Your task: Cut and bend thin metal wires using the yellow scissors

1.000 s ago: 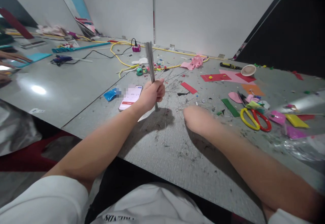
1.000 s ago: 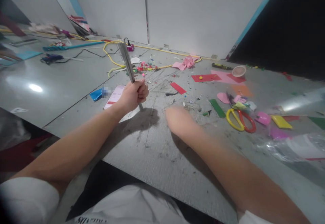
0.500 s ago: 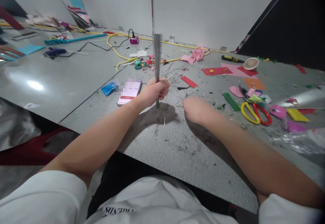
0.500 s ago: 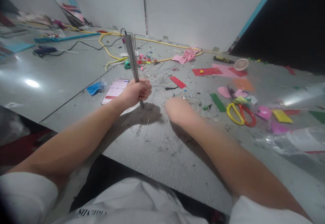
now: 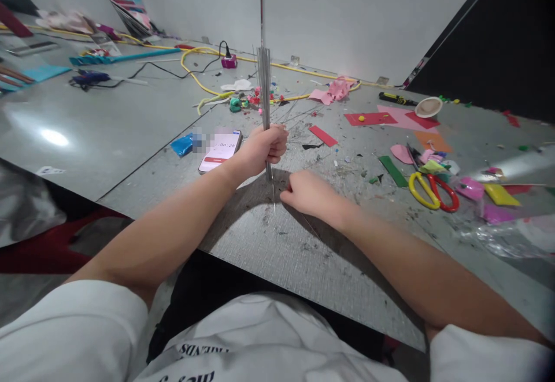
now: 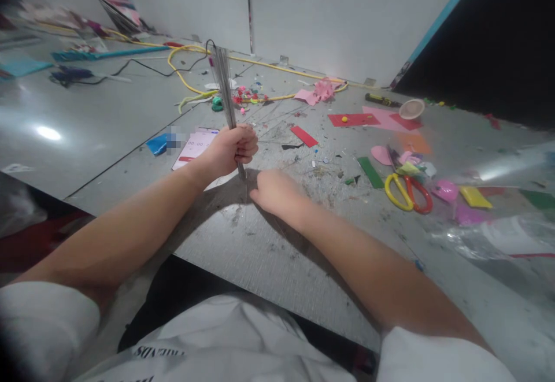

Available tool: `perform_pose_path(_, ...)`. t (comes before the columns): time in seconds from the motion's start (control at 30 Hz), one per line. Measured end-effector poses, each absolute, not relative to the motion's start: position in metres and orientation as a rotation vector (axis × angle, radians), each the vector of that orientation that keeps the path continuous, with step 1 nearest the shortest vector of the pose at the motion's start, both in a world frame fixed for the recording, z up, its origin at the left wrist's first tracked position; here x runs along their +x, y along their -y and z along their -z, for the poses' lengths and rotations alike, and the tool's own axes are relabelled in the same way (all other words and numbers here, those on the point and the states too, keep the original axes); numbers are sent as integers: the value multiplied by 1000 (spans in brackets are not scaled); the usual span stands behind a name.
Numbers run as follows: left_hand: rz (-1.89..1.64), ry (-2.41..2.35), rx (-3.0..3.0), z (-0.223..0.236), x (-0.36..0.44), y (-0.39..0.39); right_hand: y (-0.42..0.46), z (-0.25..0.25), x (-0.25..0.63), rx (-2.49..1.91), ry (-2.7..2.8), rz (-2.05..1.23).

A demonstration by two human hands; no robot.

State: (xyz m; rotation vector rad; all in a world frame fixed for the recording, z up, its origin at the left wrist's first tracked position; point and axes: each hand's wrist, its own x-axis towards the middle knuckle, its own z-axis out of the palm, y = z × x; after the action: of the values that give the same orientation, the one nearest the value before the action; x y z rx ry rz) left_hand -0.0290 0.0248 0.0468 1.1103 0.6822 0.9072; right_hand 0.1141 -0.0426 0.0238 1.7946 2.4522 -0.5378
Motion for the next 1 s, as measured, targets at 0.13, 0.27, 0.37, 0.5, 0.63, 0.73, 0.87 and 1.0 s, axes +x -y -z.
perform_pose_path(0.13,-954,-740,1079,-50,-31,-28,19,-16,101,1967,-2443,457)
perform_pose_path(0.27,-885,-801,1013,-55,-39,-35,-12,-12,92,2198,-2426,611)
perform_pose_path(0.37,-821,-797,912,-58,-46,-41,-32,-12,87,2262,-2290,1341)
perform_pose_path(0.5,-871,-797,825,-65,-56,-48,-54,-16,95,2054,-2525,1718)
perform_pose_path(0.63,-928,-811,802,-76,-73,-56,-78,-20,110,1666,-2976,958)
perform_pose_path(0.73,-993,-851,810,-84,-84,-61,-94,-22,113,1630,-2907,499)
perform_pose_path(0.87,-952,-1056,933,-81,-85,-60,-115,-23,118,1611,-2749,344)
perform_pose_path(1.0,-494,-1509,1511,-62,-75,-50,-129,-19,133,1718,-2660,302)
